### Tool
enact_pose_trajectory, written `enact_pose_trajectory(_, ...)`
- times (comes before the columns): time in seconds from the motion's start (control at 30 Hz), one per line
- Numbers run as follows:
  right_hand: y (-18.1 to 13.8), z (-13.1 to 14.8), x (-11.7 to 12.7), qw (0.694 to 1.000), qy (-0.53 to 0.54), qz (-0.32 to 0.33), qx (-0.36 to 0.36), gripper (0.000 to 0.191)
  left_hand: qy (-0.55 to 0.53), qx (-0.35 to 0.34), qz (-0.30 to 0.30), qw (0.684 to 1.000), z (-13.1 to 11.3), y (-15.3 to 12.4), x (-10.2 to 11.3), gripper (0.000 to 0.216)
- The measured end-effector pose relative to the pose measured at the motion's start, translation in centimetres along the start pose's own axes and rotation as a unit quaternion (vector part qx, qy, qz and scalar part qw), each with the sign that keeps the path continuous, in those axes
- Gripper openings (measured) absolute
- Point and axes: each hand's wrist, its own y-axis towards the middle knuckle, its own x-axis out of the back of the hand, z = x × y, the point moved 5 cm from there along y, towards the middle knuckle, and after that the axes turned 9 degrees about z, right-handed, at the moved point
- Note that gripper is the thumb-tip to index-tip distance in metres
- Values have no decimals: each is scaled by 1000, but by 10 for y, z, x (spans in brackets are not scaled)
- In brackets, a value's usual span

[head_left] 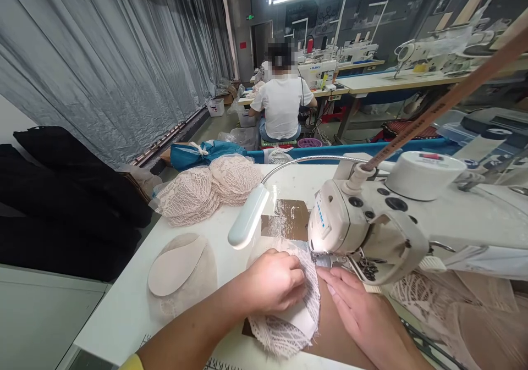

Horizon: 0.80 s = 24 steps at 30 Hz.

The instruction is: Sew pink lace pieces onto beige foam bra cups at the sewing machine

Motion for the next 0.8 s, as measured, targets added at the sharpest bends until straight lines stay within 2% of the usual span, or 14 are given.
enact_pose_trajectory(0.2,1,5,0,999,8,21,31,41,-14,-7,-20,1000,0,-1,-1,27)
enact_pose_trajectory(0.37,-3,7,-6,998,-29,38,45,46,-25,-8,-28,999,-3,1,-2,33)
enact_pose_trajectory(0.57,-1,10,-2,998,-54,-6,34,46,-7,2,-31,1000,-7,4,-6,38)
enact_pose_trajectory(0.8,5,14,1,995,-86,-38,23,46,21,-2,-29,999,1,6,-7,47)
